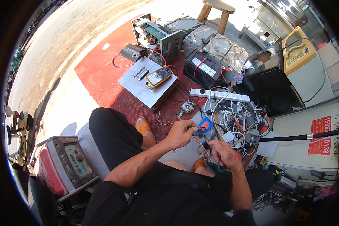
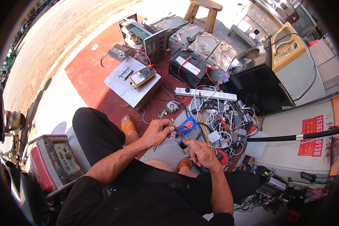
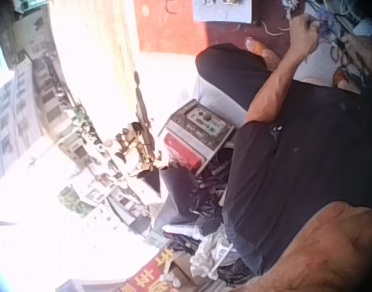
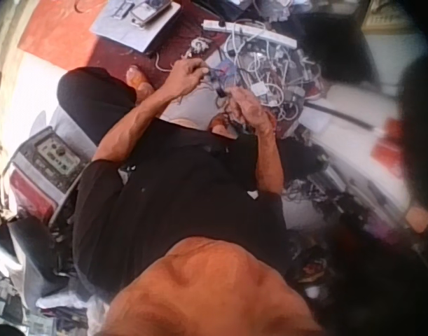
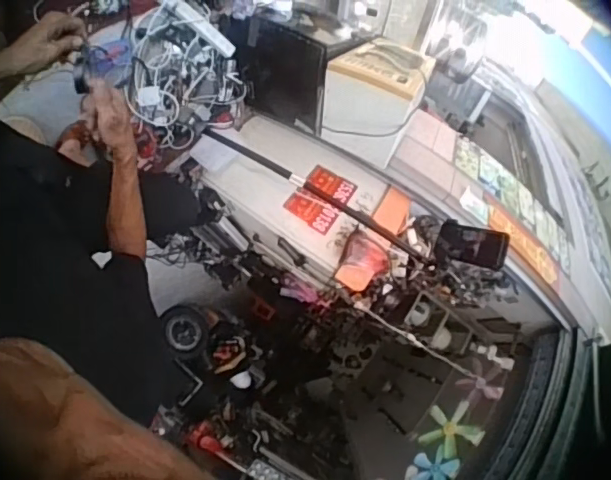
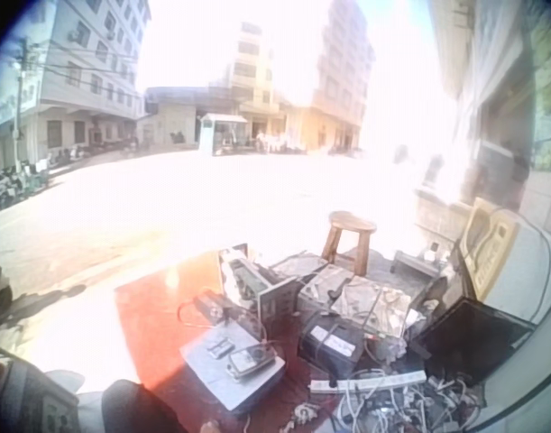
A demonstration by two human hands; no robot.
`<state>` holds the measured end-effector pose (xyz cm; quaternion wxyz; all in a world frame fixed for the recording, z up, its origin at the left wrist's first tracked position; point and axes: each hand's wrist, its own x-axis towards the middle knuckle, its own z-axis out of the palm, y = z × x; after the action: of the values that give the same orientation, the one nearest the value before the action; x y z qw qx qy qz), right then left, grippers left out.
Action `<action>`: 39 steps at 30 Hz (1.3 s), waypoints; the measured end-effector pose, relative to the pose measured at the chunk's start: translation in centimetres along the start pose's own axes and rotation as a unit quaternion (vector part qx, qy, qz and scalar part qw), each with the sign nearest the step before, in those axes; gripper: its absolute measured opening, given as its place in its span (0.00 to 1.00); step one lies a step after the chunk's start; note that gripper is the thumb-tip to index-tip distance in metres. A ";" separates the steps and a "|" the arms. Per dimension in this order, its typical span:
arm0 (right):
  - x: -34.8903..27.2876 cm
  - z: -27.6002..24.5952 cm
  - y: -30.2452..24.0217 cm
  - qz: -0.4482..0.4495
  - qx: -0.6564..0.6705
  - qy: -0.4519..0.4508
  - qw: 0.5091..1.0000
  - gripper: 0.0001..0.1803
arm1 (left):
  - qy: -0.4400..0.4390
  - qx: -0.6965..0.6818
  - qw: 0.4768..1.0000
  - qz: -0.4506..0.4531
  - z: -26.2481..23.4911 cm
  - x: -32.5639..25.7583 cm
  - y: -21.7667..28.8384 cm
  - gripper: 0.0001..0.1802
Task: The person sits on the ground and uses pliers and scissors to strip wires and manipulate a small electronic component. They repeatedly cut and strip wires connected to a small circuit board or module.
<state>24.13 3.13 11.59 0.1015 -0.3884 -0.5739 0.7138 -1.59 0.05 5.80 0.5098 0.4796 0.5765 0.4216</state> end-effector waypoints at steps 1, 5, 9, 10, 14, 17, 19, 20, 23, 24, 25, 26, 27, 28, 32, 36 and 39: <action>0.1 -0.2 -0.2 0.017 -0.077 0.029 0.996 0.32 | -0.023 -0.022 0.999 0.000 -0.1 -0.1 0.1 0.09; 1.1 -0.1 -0.9 -0.051 -0.295 0.131 0.945 0.27 | -0.139 -0.092 0.986 0.010 -0.3 -0.3 0.8 0.09; 2.0 1.0 -0.7 -0.054 -0.324 0.228 0.917 0.28 | -0.160 0.017 0.982 0.101 -0.4 -0.6 1.5 0.08; 2.5 1.4 -0.5 -0.069 -0.254 0.217 0.940 0.33 | -0.169 0.029 0.980 0.100 -0.4 -0.6 1.6 0.08; 2.2 1.9 -0.1 -0.043 0.149 0.053 0.987 0.44 | -0.175 0.087 0.979 0.062 -0.3 -0.4 2.0 0.09; 1.4 2.1 0.1 -0.049 0.253 -0.004 0.966 0.47 | -0.099 0.099 0.990 0.035 0.1 -0.3 2.0 0.11; 0.7 2.3 0.5 -0.068 0.259 -0.030 0.963 0.44 | -0.046 0.084 0.995 0.026 0.3 -0.3 1.8 0.11; 0.6 2.2 0.8 -0.080 0.266 -0.054 0.959 0.43 | -0.028 0.068 0.997 0.021 0.4 -0.3 1.6 0.12; 0.5 1.1 1.2 -0.024 0.117 -0.006 0.993 0.37 | -0.007 -0.022 1.000 -0.005 0.6 -0.2 0.9 0.12; 0.6 0.9 1.3 0.022 0.025 0.055 0.998 0.36 | -0.009 -0.054 0.998 -0.033 0.7 -0.2 0.6 0.12; 0.8 0.5 1.3 0.005 -0.005 0.073 0.997 0.35 | -0.021 -0.068 0.997 -0.026 0.7 -0.2 0.4 0.11; 1.1 0.1 1.1 0.000 -0.038 0.092 0.995 0.35 | -0.037 -0.077 0.996 -0.036 0.6 -0.2 0.2 0.10; 1.4 -0.2 0.8 -0.004 -0.069 0.115 0.991 0.35 | -0.052 -0.085 0.994 -0.037 0.5 -0.2 0.0 0.09; 1.7 -0.3 0.5 -0.005 -0.114 0.140 0.984 0.32 | -0.064 -0.076 0.994 -0.040 0.4 -0.1 -0.2 0.10; 1.9 0.0 -0.9 -0.085 -0.292 0.180 0.935 0.24 | -0.188 -0.209 0.957 -0.073 -0.3 0.0 -0.2 0.12; 1.9 0.7 -0.9 -0.135 -0.348 0.207 0.904 0.24 | -0.272 -0.184 0.941 -0.086 -1.0 0.2 0.4 0.10; 2.1 1.3 0.0 -0.151 -0.228 0.187 0.944 0.31 | -0.300 -0.063 0.951 -0.050 -1.2 0.3 0.9 0.10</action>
<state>21.80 3.38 10.74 0.2221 -0.4369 -0.7437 0.4546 -2.65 0.55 6.80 0.7088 0.5212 0.3926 0.2681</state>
